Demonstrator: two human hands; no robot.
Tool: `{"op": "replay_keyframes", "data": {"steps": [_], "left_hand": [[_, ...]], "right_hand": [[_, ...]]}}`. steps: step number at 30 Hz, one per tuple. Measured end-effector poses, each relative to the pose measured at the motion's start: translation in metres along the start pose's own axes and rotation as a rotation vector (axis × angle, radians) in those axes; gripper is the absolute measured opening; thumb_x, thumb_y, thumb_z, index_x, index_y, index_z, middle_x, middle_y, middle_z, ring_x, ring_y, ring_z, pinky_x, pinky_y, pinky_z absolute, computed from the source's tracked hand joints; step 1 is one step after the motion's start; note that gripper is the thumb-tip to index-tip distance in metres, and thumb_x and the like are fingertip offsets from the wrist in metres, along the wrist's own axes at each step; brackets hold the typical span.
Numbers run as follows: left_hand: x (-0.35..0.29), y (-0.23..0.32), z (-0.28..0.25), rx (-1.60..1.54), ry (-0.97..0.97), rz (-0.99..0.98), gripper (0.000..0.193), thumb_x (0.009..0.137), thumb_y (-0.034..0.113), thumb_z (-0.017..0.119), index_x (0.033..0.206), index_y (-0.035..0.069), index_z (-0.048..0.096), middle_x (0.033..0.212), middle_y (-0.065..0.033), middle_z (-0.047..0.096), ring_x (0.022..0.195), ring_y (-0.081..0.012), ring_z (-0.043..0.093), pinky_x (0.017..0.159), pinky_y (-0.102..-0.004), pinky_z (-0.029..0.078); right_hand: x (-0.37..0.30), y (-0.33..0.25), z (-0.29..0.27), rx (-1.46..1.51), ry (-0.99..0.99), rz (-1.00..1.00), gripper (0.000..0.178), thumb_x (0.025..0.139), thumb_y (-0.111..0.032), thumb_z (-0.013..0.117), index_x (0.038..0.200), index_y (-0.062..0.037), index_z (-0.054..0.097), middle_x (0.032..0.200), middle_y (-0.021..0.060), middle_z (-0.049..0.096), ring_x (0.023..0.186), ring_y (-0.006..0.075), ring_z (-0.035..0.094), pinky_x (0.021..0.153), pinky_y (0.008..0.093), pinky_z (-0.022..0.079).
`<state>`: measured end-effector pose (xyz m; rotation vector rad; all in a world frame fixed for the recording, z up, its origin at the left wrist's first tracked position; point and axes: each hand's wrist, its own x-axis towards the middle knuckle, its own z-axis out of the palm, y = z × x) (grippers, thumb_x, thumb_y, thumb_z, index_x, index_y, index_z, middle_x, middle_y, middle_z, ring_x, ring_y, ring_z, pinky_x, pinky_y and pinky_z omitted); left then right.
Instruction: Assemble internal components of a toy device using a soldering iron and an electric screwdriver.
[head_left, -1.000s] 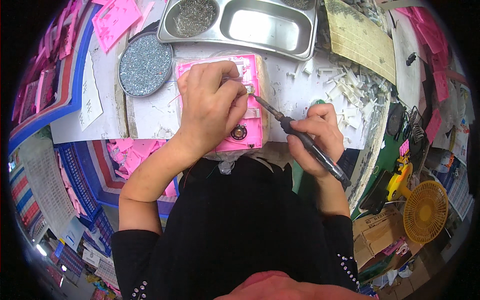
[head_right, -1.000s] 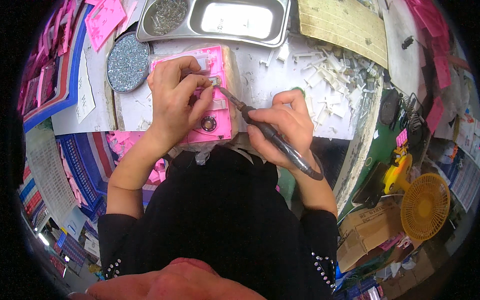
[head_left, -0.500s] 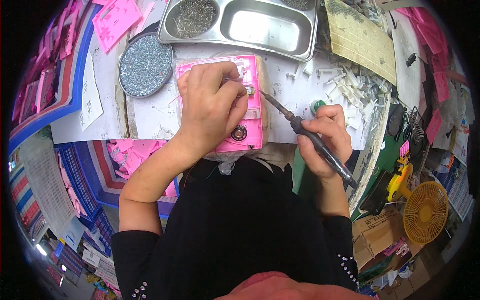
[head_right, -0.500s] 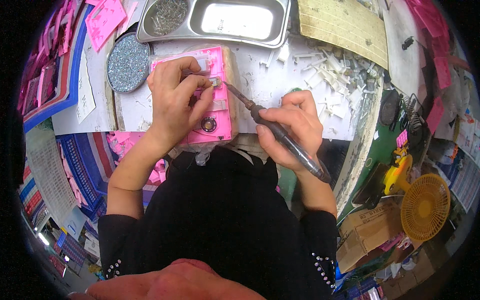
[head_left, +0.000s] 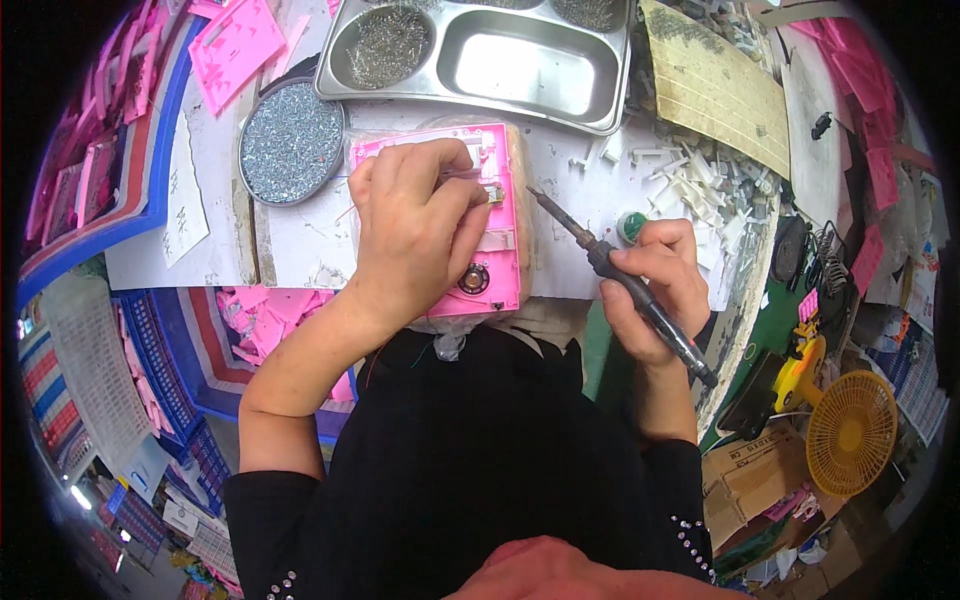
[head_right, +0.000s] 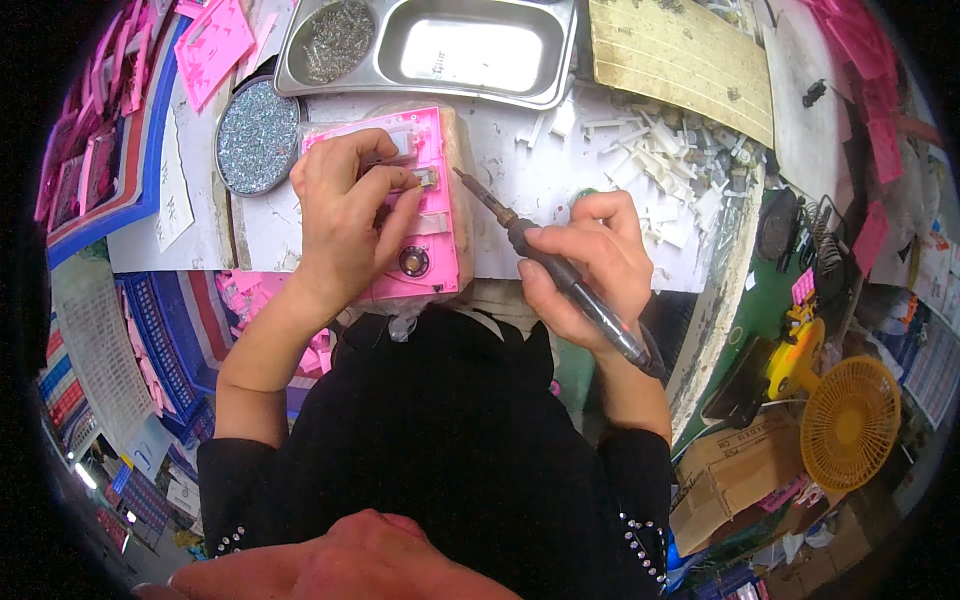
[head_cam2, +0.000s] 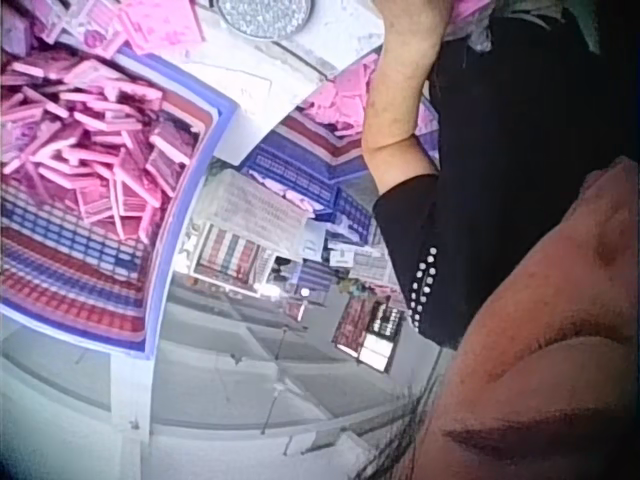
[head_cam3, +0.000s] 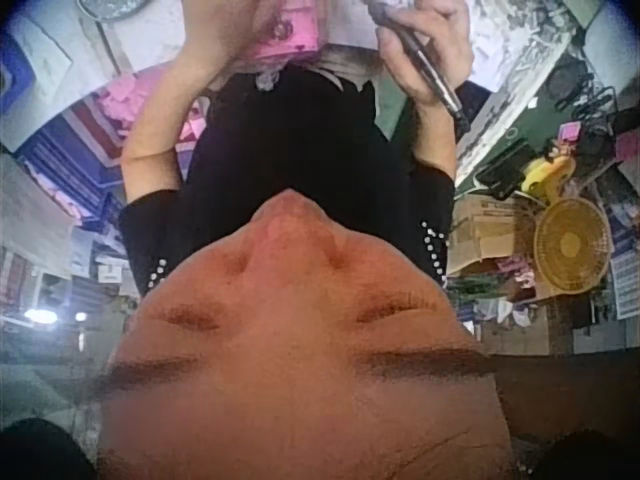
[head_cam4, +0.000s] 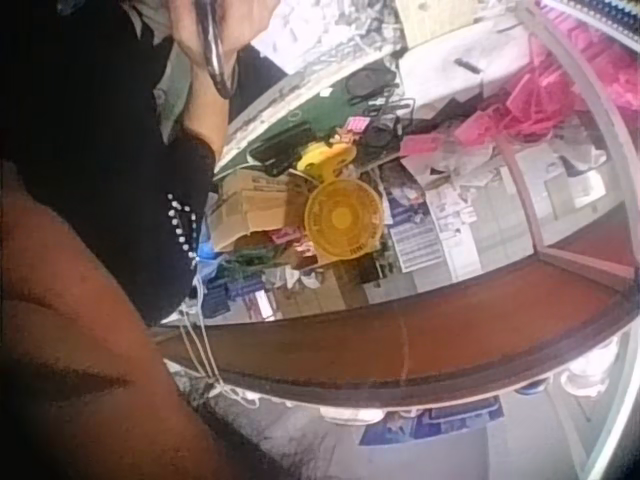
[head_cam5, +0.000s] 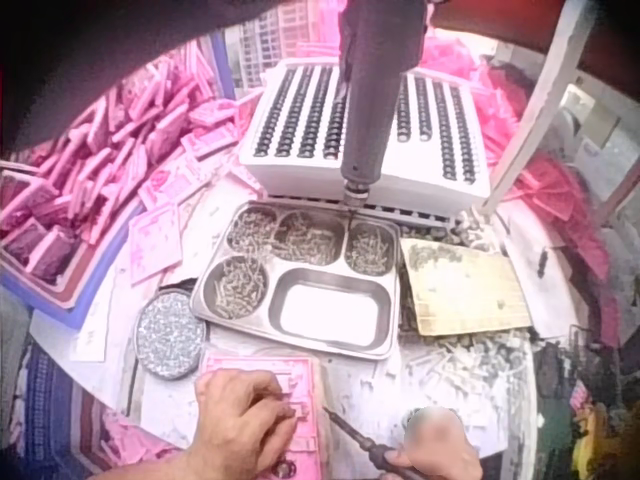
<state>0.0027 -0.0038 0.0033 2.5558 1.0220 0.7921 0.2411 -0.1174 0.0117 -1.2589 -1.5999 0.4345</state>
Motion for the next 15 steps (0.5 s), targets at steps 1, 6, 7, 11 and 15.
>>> {"op": "replay_keyframes", "data": {"steps": [1, 6, 7, 11, 15], "left_hand": [[0.0, 0.0, 0.0, 0.002, -0.001, -0.001, 0.014, 0.078, 0.015, 0.079, 0.087, 0.011, 0.07, 0.109, -0.002, 0.061, 0.103, -0.0251, 0.055, 0.094, -0.0435, 0.033], [0.001, 0.003, -0.001, 0.017, -0.005, -0.011, 0.016, 0.077, 0.014, 0.08, 0.089, 0.009, 0.07, 0.109, -0.0048, 0.062, 0.103, -0.0263, 0.056, 0.094, -0.0433, 0.035], [0.002, 0.004, -0.002, 0.024, -0.01, -0.016, 0.017, 0.077, 0.013, 0.08, 0.09, 0.008, 0.071, 0.108, -0.0061, 0.062, 0.103, -0.0268, 0.057, 0.094, -0.0432, 0.035], [0.009, 0.011, -0.001, 0.085, -0.041, -0.046, 0.015, 0.077, 0.013, 0.077, 0.088, 0.008, 0.068, 0.105, -0.0065, 0.06, 0.101, -0.0272, 0.056, 0.091, -0.0431, 0.035], [0.014, 0.015, 0.0, 0.135, -0.049, -0.052, 0.014, 0.078, 0.014, 0.075, 0.087, 0.008, 0.066, 0.104, -0.0068, 0.059, 0.099, -0.0272, 0.055, 0.089, -0.0434, 0.034]], "right_hand": [[0.0, 0.001, 0.0, 0.002, 0.002, -0.005, 0.028, 0.075, -0.007, 0.081, 0.101, -0.0029, 0.071, 0.075, 0.0058, 0.067, 0.078, 0.0255, 0.051, 0.073, 0.0361, 0.043], [0.001, 0.003, 0.003, 0.018, 0.004, -0.023, 0.028, 0.074, -0.007, 0.082, 0.099, -0.0025, 0.071, 0.074, 0.0065, 0.067, 0.075, 0.0253, 0.052, 0.072, 0.0359, 0.043], [0.001, 0.003, 0.004, 0.023, -0.017, -0.015, 0.029, 0.075, -0.007, 0.081, 0.102, -0.0022, 0.07, 0.075, 0.0069, 0.067, 0.079, 0.0254, 0.051, 0.075, 0.0368, 0.042], [-0.001, 0.004, 0.006, 0.024, -0.066, 0.0, 0.031, 0.078, -0.007, 0.079, 0.106, -0.0014, 0.067, 0.076, 0.0076, 0.066, 0.085, 0.0255, 0.049, 0.078, 0.0386, 0.04], [0.005, 0.005, 0.012, 0.013, -0.027, -0.03, 0.028, 0.072, -0.006, 0.082, 0.098, -0.0028, 0.072, 0.072, 0.0052, 0.066, 0.073, 0.0241, 0.053, 0.072, 0.0351, 0.043]]}}
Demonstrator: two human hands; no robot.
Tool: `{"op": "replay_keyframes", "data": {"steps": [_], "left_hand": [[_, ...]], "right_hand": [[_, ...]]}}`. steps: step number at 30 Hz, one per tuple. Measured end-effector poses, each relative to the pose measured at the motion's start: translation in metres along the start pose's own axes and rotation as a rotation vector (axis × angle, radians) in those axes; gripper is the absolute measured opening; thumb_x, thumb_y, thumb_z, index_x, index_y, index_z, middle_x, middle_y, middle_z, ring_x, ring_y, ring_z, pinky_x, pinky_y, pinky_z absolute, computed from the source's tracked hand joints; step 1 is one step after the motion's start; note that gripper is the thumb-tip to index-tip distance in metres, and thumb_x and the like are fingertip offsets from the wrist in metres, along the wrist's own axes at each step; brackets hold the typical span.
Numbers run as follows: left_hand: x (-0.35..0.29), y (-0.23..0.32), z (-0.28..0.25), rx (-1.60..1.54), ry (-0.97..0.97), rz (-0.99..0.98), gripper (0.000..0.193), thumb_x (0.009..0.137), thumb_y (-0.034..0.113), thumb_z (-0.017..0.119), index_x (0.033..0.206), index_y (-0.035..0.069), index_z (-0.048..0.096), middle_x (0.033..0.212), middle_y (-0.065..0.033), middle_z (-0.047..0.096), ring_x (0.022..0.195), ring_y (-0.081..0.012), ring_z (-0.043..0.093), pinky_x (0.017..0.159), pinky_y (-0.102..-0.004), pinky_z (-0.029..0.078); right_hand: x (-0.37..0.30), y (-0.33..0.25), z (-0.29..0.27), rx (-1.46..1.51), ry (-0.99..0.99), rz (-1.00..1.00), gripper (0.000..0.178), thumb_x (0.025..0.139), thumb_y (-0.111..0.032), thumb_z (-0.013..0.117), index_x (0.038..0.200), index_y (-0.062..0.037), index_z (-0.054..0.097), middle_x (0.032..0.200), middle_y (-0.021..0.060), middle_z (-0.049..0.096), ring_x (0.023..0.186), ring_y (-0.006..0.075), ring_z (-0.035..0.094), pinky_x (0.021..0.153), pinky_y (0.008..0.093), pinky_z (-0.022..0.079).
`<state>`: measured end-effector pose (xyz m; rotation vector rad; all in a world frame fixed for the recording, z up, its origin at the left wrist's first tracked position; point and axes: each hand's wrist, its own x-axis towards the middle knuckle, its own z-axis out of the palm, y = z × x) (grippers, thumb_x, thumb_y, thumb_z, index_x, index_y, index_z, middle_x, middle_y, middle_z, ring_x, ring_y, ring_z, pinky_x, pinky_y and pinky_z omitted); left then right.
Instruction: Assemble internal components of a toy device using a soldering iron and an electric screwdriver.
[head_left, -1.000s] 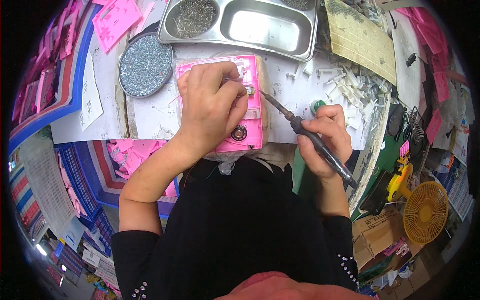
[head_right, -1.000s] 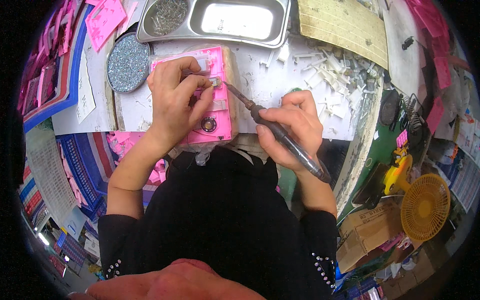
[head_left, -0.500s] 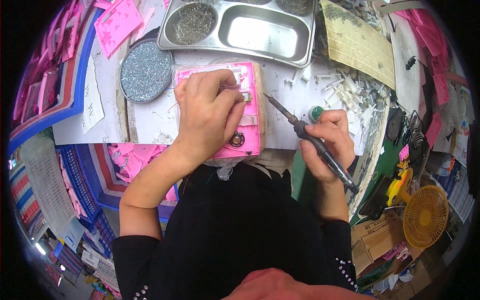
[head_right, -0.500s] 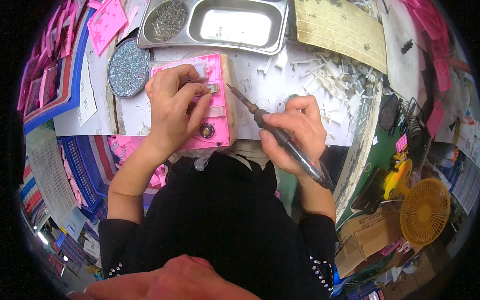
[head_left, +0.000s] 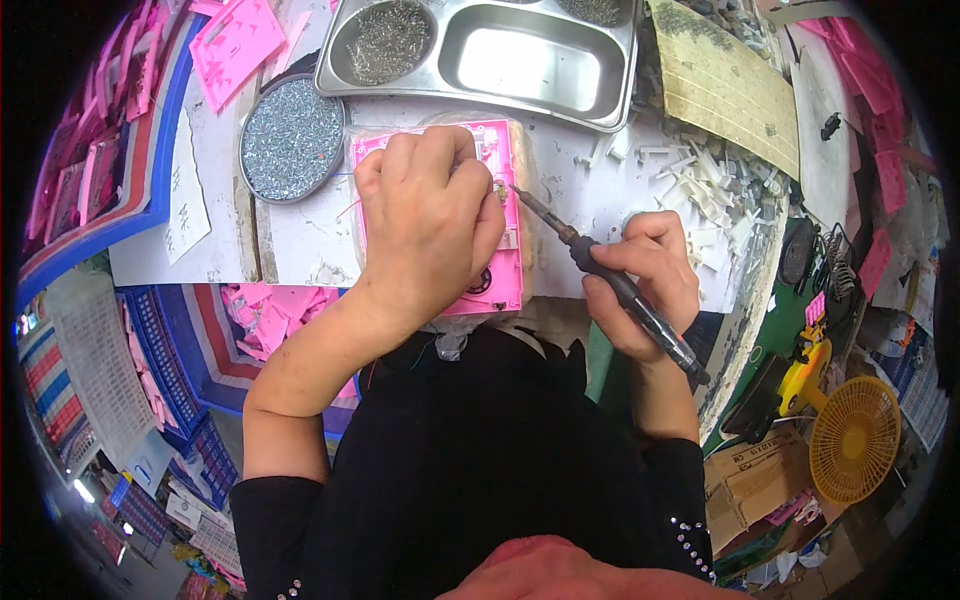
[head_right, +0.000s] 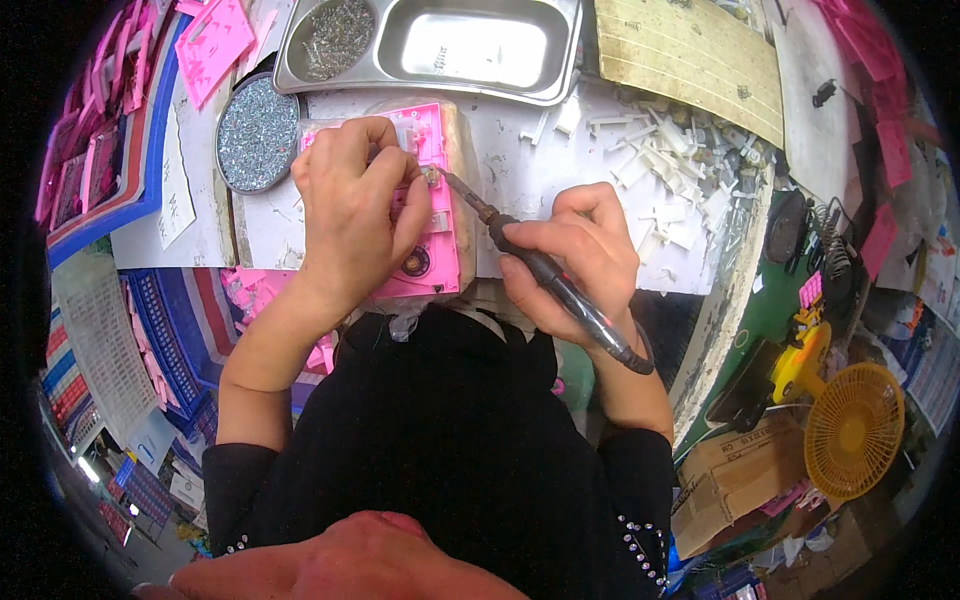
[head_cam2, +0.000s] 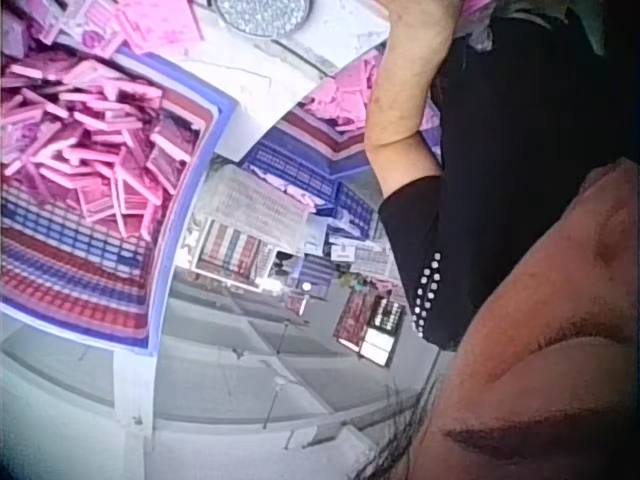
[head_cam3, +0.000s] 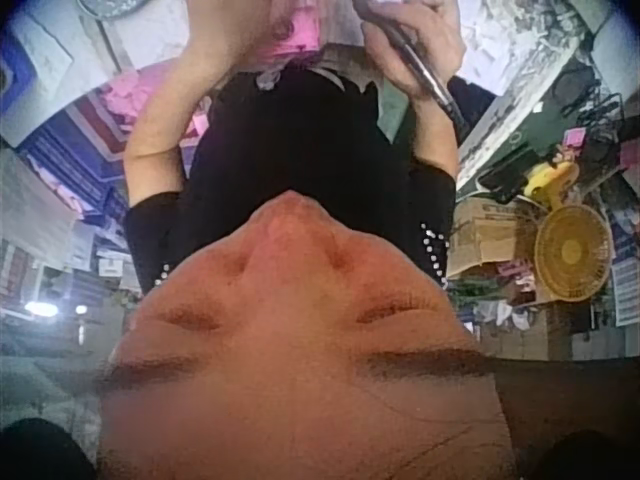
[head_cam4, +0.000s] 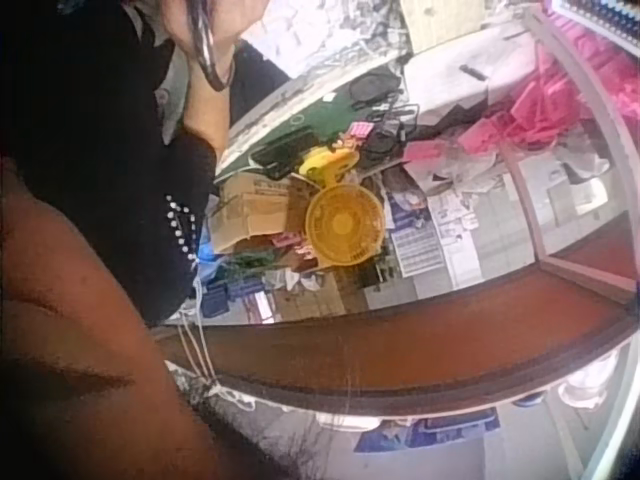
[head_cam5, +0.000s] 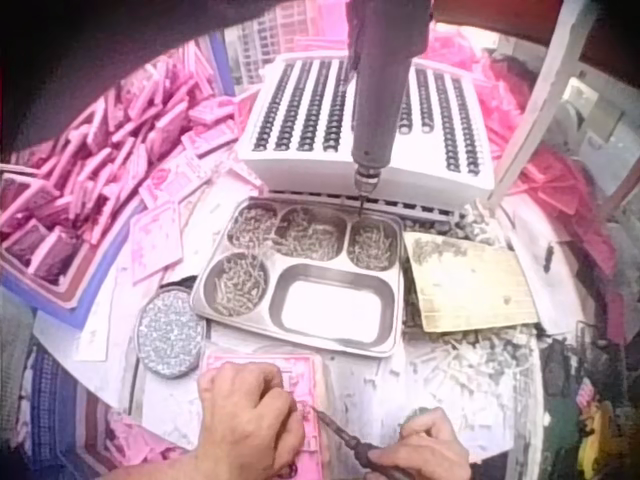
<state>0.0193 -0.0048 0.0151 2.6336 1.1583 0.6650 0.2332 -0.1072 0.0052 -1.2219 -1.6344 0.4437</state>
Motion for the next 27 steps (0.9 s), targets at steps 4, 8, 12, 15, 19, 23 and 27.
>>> {"op": "replay_keyframes", "data": {"steps": [4, 8, 12, 15, 19, 23, 27], "left_hand": [[0.0012, 0.0008, 0.002, 0.018, 0.001, 0.002, 0.015, 0.077, 0.014, 0.075, 0.086, 0.008, 0.065, 0.104, -0.0068, 0.058, 0.097, -0.0272, 0.054, 0.089, -0.0435, 0.033], [0.0, -0.0004, 0.004, 0.012, 0.026, 0.009, 0.015, 0.077, 0.014, 0.075, 0.086, 0.008, 0.065, 0.104, -0.0068, 0.058, 0.096, -0.0272, 0.053, 0.088, -0.0432, 0.033], [-0.0005, -0.0019, 0.0068, 0.006, 0.049, 0.015, 0.012, 0.077, 0.015, 0.072, 0.083, 0.008, 0.064, 0.103, -0.005, 0.058, 0.095, -0.0259, 0.052, 0.088, -0.0436, 0.033], [-0.0004, -0.0015, 0.0054, 0.01, 0.04, 0.015, 0.014, 0.077, 0.014, 0.073, 0.084, 0.008, 0.064, 0.103, -0.0056, 0.058, 0.095, -0.0266, 0.053, 0.088, -0.0434, 0.033], [0.0, -0.0012, 0.0052, 0.019, 0.029, 0.015, 0.015, 0.076, 0.014, 0.075, 0.086, 0.008, 0.064, 0.103, -0.0063, 0.058, 0.095, -0.0273, 0.053, 0.087, -0.0432, 0.033], [0.0003, -0.0005, 0.0048, 0.024, 0.029, 0.014, 0.015, 0.076, 0.014, 0.075, 0.085, 0.008, 0.064, 0.103, -0.0062, 0.058, 0.095, -0.0273, 0.053, 0.087, -0.0432, 0.033], [-0.0001, -0.0008, 0.006, 0.034, 0.031, 0.015, 0.015, 0.077, 0.014, 0.075, 0.085, 0.008, 0.064, 0.104, -0.0062, 0.058, 0.094, -0.0273, 0.053, 0.087, -0.0433, 0.033]], "right_hand": [[0.0007, 0.0021, 0.0027, 0.006, 0.005, -0.003, 0.029, 0.071, -0.005, 0.082, 0.098, -0.0031, 0.072, 0.071, 0.0049, 0.066, 0.07, 0.0239, 0.053, 0.071, 0.035, 0.043], [0.0013, 0.0032, 0.0051, 0.0, 0.009, -0.014, 0.028, 0.071, -0.005, 0.082, 0.098, -0.0031, 0.072, 0.071, 0.0046, 0.066, 0.069, 0.0237, 0.053, 0.071, 0.0351, 0.043], [0.0015, 0.004, 0.0064, 0.002, 0.022, -0.022, 0.028, 0.071, -0.005, 0.082, 0.098, -0.003, 0.072, 0.071, 0.0045, 0.065, 0.07, 0.024, 0.053, 0.071, 0.0352, 0.043], [0.0009, 0.0042, 0.0065, 0.001, 0.017, -0.016, 0.028, 0.071, -0.005, 0.083, 0.098, -0.0029, 0.072, 0.071, 0.0043, 0.065, 0.07, 0.0244, 0.054, 0.071, 0.0355, 0.043], [0.001, 0.0034, 0.0085, -0.001, 0.013, -0.016, 0.029, 0.071, -0.004, 0.083, 0.098, -0.0029, 0.072, 0.07, 0.0045, 0.065, 0.071, 0.0248, 0.054, 0.071, 0.0355, 0.043], [0.0019, 0.0016, 0.0086, -0.009, -0.008, -0.01, 0.029, 0.071, -0.004, 0.082, 0.099, -0.0031, 0.072, 0.07, 0.0049, 0.065, 0.071, 0.0248, 0.054, 0.071, 0.0354, 0.044], [-0.0019, 0.0046, 0.0099, -0.02, -0.01, -0.028, 0.029, 0.072, -0.004, 0.082, 0.099, -0.0032, 0.072, 0.071, 0.0051, 0.066, 0.071, 0.0246, 0.053, 0.071, 0.0354, 0.043]]}}
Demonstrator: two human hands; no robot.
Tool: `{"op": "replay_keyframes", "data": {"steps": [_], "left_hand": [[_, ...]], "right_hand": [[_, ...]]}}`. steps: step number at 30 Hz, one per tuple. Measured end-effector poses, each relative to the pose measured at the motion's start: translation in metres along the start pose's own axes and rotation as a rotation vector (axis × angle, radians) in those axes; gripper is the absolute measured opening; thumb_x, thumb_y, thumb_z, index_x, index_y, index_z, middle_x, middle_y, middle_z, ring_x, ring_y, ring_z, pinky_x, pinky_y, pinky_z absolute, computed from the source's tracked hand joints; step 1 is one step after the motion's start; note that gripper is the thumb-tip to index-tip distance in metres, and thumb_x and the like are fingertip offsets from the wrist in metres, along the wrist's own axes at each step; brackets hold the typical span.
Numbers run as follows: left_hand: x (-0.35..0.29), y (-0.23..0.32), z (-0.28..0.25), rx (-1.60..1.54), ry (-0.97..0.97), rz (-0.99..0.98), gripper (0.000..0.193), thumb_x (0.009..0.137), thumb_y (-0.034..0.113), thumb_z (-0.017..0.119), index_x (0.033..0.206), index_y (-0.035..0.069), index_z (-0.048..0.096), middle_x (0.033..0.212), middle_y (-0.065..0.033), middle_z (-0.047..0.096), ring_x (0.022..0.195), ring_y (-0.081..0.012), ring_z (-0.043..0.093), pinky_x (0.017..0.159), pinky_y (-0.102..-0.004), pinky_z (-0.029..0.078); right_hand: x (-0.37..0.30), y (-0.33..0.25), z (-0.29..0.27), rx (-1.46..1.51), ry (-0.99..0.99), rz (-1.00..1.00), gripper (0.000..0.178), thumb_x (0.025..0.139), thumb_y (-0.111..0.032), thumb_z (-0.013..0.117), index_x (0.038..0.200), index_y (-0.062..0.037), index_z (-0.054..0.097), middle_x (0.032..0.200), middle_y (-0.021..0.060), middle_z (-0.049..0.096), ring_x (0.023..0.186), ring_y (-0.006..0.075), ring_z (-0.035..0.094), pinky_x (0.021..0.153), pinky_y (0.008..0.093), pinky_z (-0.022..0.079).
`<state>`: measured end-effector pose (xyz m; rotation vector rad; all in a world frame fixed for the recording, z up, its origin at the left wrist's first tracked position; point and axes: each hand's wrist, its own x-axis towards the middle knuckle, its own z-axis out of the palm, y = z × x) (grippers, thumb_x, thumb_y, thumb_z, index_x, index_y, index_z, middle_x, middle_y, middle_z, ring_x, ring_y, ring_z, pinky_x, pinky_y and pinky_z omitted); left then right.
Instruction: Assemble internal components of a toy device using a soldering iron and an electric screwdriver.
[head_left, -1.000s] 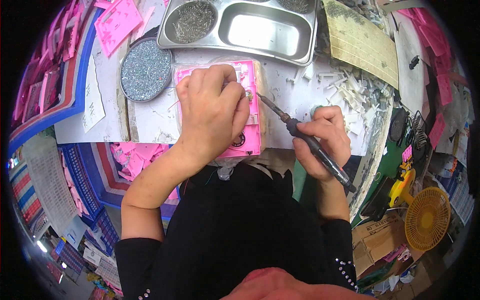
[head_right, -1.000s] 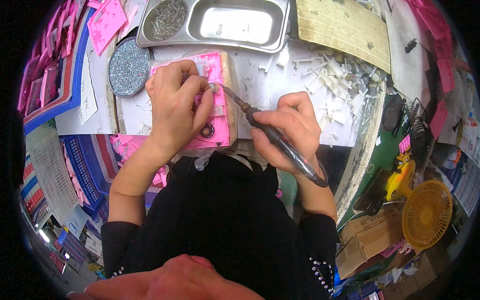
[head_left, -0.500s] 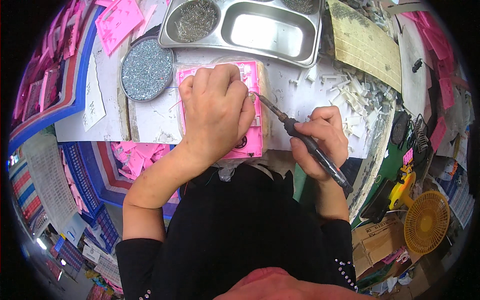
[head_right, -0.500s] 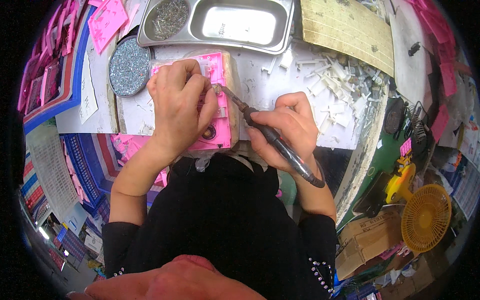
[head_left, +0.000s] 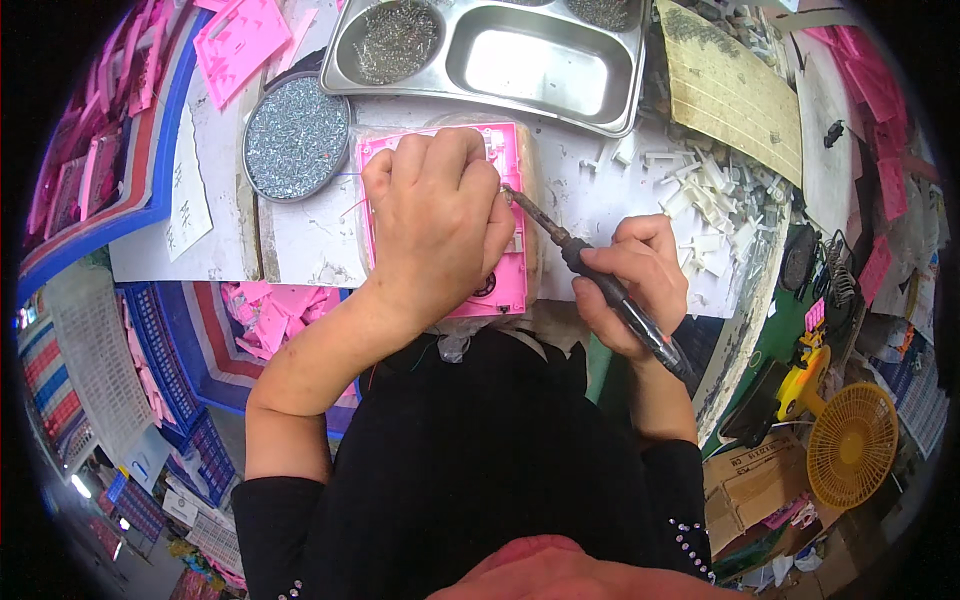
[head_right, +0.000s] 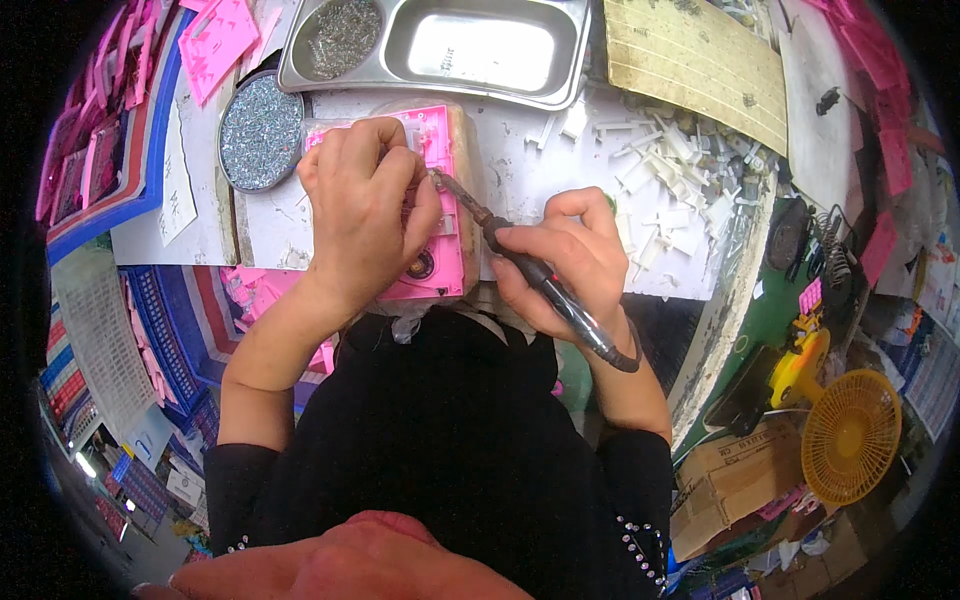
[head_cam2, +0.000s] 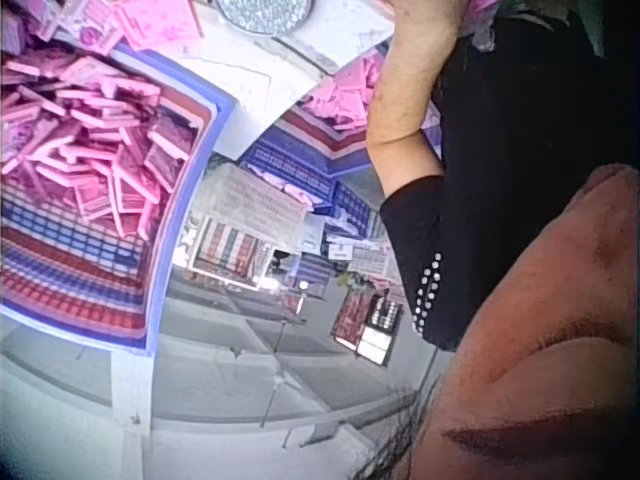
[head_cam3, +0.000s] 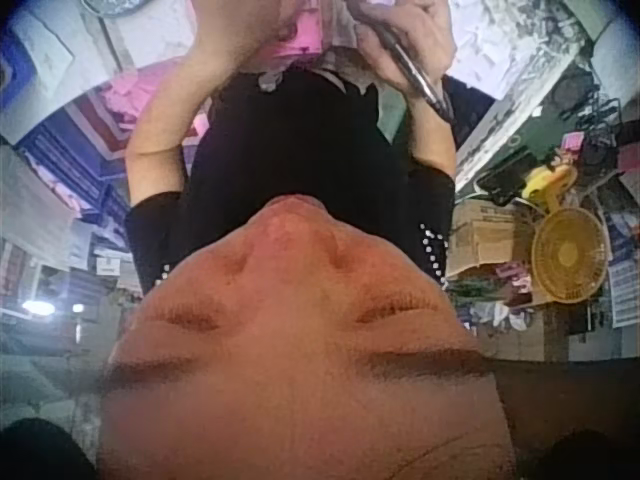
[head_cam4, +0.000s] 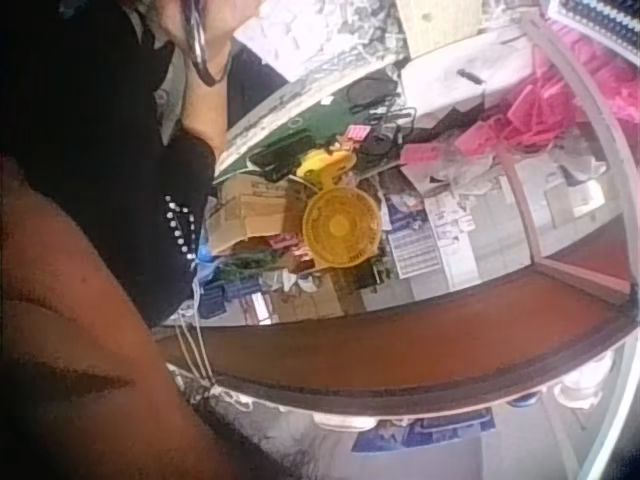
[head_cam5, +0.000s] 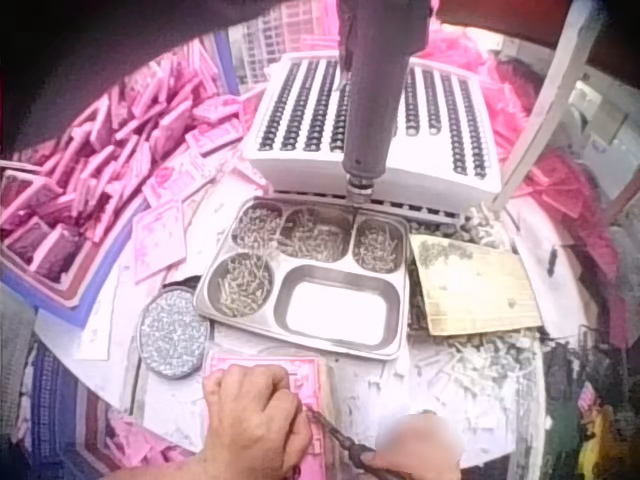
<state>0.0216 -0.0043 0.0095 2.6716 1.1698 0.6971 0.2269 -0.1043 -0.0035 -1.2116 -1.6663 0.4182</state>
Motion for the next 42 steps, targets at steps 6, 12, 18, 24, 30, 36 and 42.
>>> {"op": "replay_keyframes", "data": {"steps": [6, 12, 18, 24, 30, 36, 42], "left_hand": [[0.001, 0.001, 0.0, 0.013, 0.004, -0.001, 0.015, 0.077, 0.015, 0.074, 0.085, 0.008, 0.064, 0.104, -0.0064, 0.058, 0.095, -0.0274, 0.053, 0.087, -0.0433, 0.032], [0.001, 0.0, 0.001, 0.016, 0.011, 0.01, 0.015, 0.078, 0.016, 0.074, 0.085, 0.008, 0.064, 0.104, -0.0069, 0.058, 0.095, -0.0275, 0.053, 0.088, -0.0434, 0.032], [0.001, 0.001, -0.001, 0.013, 0.01, 0.012, 0.015, 0.077, 0.016, 0.074, 0.085, 0.007, 0.064, 0.104, -0.0069, 0.058, 0.094, -0.0275, 0.053, 0.088, -0.0435, 0.033], [0.001, 0.001, -0.001, 0.017, 0.009, 0.011, 0.015, 0.077, 0.015, 0.074, 0.085, 0.007, 0.064, 0.104, -0.0067, 0.059, 0.094, -0.0272, 0.054, 0.088, -0.0431, 0.033], [0.001, 0.001, 0.0, 0.024, 0.016, 0.011, 0.015, 0.077, 0.015, 0.074, 0.086, 0.007, 0.064, 0.104, -0.0066, 0.059, 0.094, -0.0272, 0.054, 0.089, -0.0429, 0.033], [0.001, 0.002, 0.0, 0.03, 0.003, 0.008, 0.014, 0.078, 0.015, 0.073, 0.086, 0.008, 0.064, 0.104, -0.0064, 0.059, 0.095, -0.0268, 0.054, 0.09, -0.0433, 0.033], [0.002, 0.003, -0.003, 0.06, -0.021, 0.014, 0.015, 0.079, 0.017, 0.074, 0.086, 0.008, 0.064, 0.105, -0.0062, 0.059, 0.097, -0.0263, 0.055, 0.091, -0.0429, 0.032]], "right_hand": [[-0.009, 0.001, -0.009, 0.023, 0.018, 0.03, 0.03, 0.075, -0.005, 0.077, 0.104, -0.0016, 0.067, 0.072, 0.0071, 0.062, 0.082, 0.0264, 0.049, 0.074, 0.0395, 0.041], [-0.004, 0.001, -0.008, 0.014, 0.049, -0.015, 0.031, 0.071, -0.004, 0.082, 0.1, -0.0029, 0.071, 0.071, 0.005, 0.066, 0.072, 0.0248, 0.053, 0.07, 0.0357, 0.043], [-0.002, 0.001, 0.0, 0.003, 0.017, -0.015, 0.032, 0.069, -0.003, 0.082, 0.099, -0.0031, 0.072, 0.071, 0.0046, 0.065, 0.071, 0.0254, 0.053, 0.07, 0.0361, 0.044], [-0.001, 0.001, -0.004, -0.009, 0.023, -0.02, 0.031, 0.068, -0.003, 0.082, 0.098, -0.003, 0.072, 0.069, 0.0041, 0.064, 0.07, 0.0253, 0.054, 0.071, 0.0358, 0.044], [-0.003, 0.0, -0.005, 0.0, 0.032, -0.017, 0.03, 0.069, -0.004, 0.082, 0.097, -0.003, 0.072, 0.071, 0.0045, 0.067, 0.07, 0.0245, 0.053, 0.07, 0.0352, 0.043], [-0.003, 0.001, -0.007, -0.012, 0.042, -0.025, 0.03, 0.07, -0.004, 0.081, 0.098, -0.003, 0.072, 0.072, 0.0053, 0.068, 0.071, 0.0246, 0.053, 0.07, 0.0355, 0.043], [-0.002, 0.001, -0.009, -0.016, 0.074, -0.028, 0.028, 0.071, -0.004, 0.08, 0.097, -0.0031, 0.071, 0.071, 0.0053, 0.067, 0.071, 0.0252, 0.052, 0.07, 0.036, 0.044]]}}
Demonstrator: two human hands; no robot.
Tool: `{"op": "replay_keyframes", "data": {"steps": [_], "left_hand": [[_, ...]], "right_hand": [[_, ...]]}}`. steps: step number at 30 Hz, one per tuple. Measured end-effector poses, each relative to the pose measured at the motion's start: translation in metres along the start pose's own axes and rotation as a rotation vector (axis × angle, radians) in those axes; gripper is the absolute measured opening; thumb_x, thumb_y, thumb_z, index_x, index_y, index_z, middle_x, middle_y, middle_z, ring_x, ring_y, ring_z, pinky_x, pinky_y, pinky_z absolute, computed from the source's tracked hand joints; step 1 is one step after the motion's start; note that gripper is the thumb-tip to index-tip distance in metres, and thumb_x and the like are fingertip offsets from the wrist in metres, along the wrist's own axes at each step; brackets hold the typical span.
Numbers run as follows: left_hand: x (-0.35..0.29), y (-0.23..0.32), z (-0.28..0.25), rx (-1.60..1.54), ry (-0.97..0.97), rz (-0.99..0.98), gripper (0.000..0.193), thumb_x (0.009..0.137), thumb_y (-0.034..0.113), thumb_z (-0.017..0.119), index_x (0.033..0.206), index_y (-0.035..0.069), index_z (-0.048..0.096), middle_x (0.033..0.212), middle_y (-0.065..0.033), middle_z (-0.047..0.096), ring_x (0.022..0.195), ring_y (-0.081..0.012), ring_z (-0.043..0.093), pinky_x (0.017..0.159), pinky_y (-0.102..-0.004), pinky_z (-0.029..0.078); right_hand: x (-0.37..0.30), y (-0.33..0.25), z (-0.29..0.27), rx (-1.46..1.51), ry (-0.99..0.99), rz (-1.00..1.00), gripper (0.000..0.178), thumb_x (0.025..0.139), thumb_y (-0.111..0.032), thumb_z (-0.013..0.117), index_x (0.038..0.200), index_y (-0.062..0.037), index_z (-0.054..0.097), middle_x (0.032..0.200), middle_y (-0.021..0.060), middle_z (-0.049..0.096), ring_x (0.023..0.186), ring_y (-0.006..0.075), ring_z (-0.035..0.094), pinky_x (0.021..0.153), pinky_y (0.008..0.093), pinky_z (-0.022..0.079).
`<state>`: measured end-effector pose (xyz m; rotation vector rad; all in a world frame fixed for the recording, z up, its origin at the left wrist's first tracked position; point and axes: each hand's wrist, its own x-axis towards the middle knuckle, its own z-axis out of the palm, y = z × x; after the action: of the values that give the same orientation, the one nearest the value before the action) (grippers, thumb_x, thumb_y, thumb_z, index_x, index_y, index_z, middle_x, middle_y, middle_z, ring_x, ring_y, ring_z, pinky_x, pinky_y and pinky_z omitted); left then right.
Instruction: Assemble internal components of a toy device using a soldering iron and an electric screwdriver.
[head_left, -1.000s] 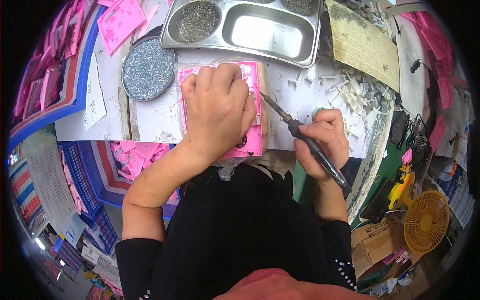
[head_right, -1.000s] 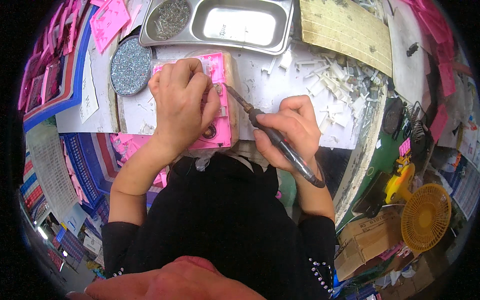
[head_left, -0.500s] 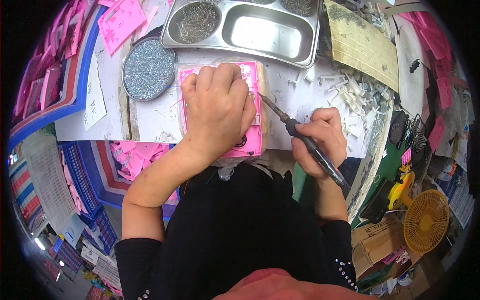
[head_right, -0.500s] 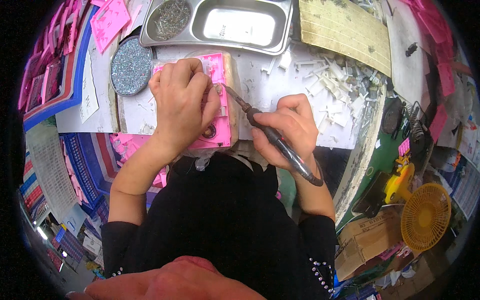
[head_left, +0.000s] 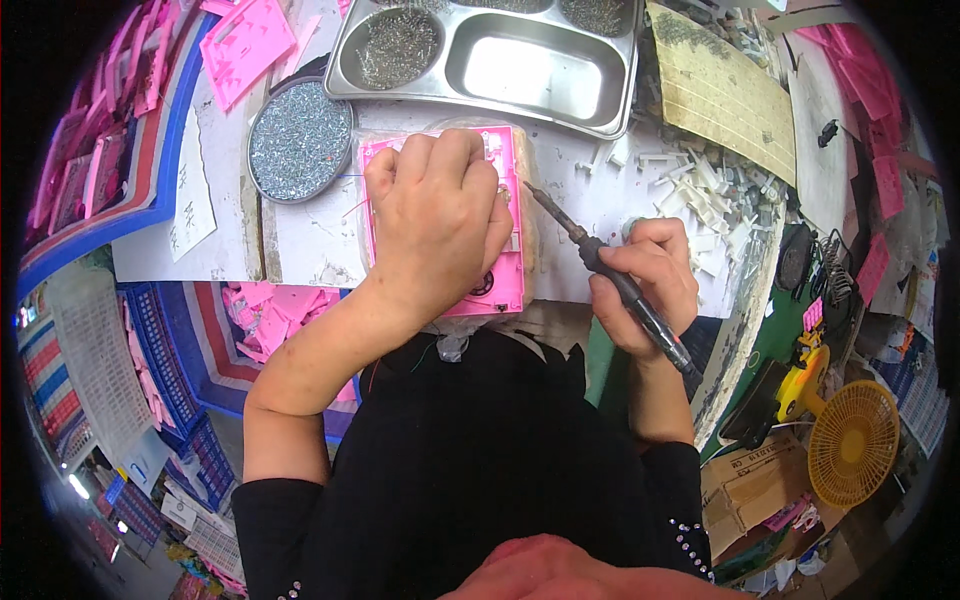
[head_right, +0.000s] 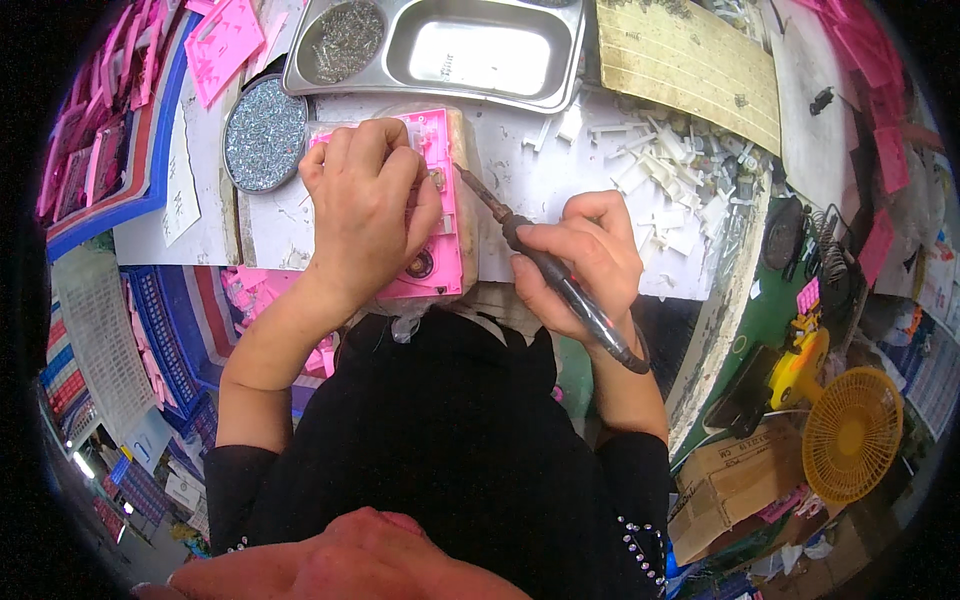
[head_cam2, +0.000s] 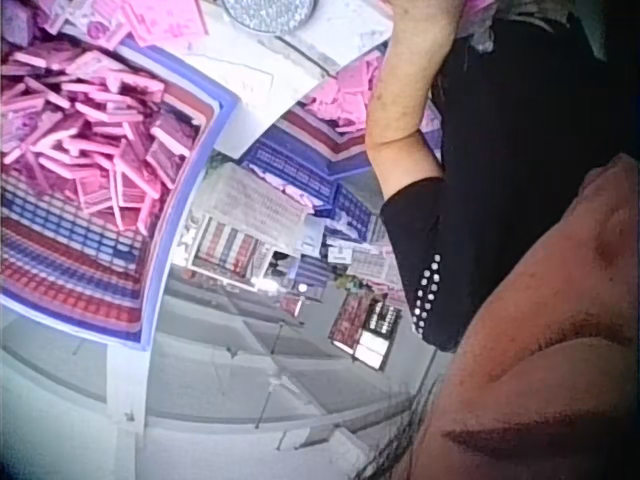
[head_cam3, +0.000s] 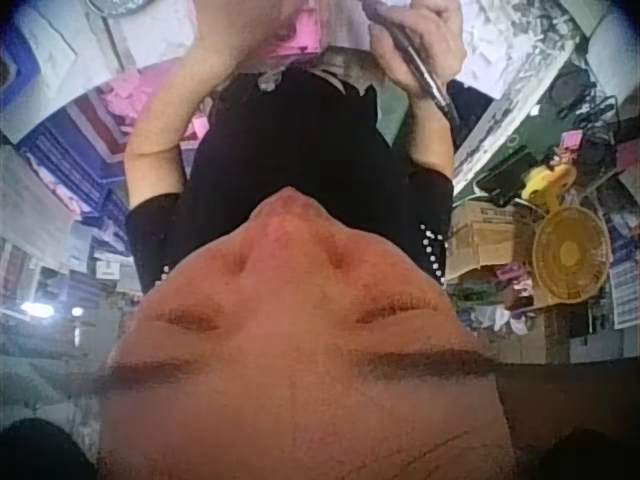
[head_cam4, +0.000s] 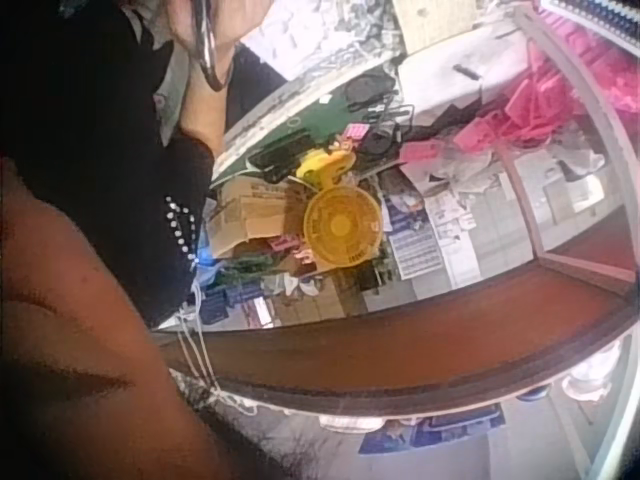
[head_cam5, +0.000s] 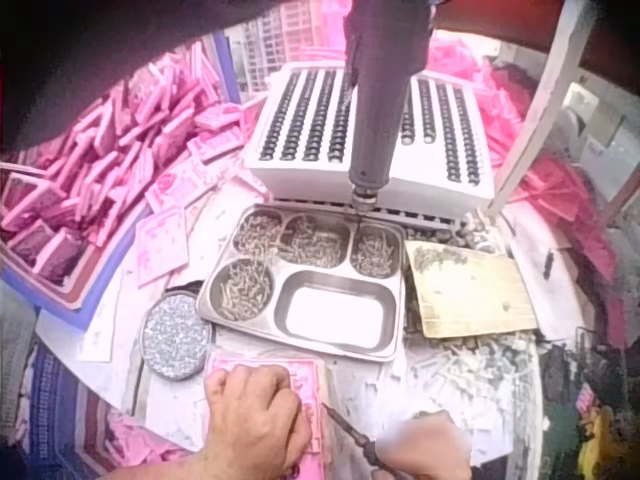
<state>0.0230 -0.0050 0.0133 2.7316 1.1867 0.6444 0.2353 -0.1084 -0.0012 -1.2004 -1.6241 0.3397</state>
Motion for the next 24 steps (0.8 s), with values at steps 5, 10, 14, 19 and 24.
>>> {"op": "replay_keyframes", "data": {"steps": [5, 10, 14, 19, 24], "left_hand": [[-0.006, -0.011, -0.025, -0.118, -0.06, -0.006, 0.038, 0.08, 0.023, 0.082, 0.11, 0.006, 0.066, 0.114, -0.0076, 0.062, 0.109, -0.03, 0.057, 0.097, -0.0454, 0.038], [-0.036, -0.067, -0.047, 0.054, -0.15, -0.106, 0.062, 0.083, 0.023, 0.083, 0.137, 0.006, 0.057, 0.117, -0.0146, 0.066, 0.11, -0.0367, 0.062, 0.094, -0.0458, 0.05], [-0.05, -0.067, -0.057, 0.065, -0.305, -0.15, 0.025, 0.087, 0.016, 0.079, 0.108, 0.005, 0.071, 0.094, -0.0169, 0.066, 0.084, -0.0317, 0.068, 0.073, -0.0409, 0.055], [-0.02, -0.067, -0.05, -0.226, 0.085, 0.021, 0.011, 0.085, 0.004, 0.077, 0.095, 0.003, 0.073, 0.084, -0.01, 0.067, 0.07, -0.0243, 0.068, 0.064, -0.0339, 0.054], [-0.023, -0.053, -0.013, -0.797, 0.081, -0.324, 0.009, 0.09, -0.001, 0.072, 0.099, -0.002, 0.074, 0.094, -0.0069, 0.075, 0.075, -0.008, 0.069, 0.064, -0.0225, 0.054]], "right_hand": [[0.0, 0.0, -0.004, -0.024, 0.005, 0.003, 0.028, 0.072, -0.003, 0.079, 0.099, -0.003, 0.071, 0.07, 0.0055, 0.065, 0.073, 0.0257, 0.052, 0.07, 0.0367, 0.044], [-0.002, 0.001, -0.011, -0.054, 0.029, 0.035, 0.03, 0.072, -0.002, 0.078, 0.101, -0.0029, 0.071, 0.071, 0.0057, 0.064, 0.075, 0.0266, 0.051, 0.07, 0.037, 0.043], [0.007, -0.005, -0.001, -0.033, 0.03, 0.039, 0.031, 0.071, 0.0, 0.077, 0.102, -0.0026, 0.07, 0.07, 0.005, 0.062, 0.076, 0.0261, 0.05, 0.071, 0.0368, 0.043], [0.021, -0.015, 0.015, 0.043, 0.067, 0.095, 0.035, 0.076, 0.001, 0.077, 0.11, 0.0001, 0.07, 0.088, 0.0093, 0.066, 0.08, 0.0248, 0.057, 0.073, 0.0336, 0.046], [0.039, -0.028, 0.055, 0.368, 0.049, 0.368, 0.046, 0.086, 0.002, 0.077, 0.13, -0.0008, 0.063, 0.111, 0.0136, 0.068, 0.097, 0.0204, 0.068, 0.085, 0.0319, 0.055]]}}
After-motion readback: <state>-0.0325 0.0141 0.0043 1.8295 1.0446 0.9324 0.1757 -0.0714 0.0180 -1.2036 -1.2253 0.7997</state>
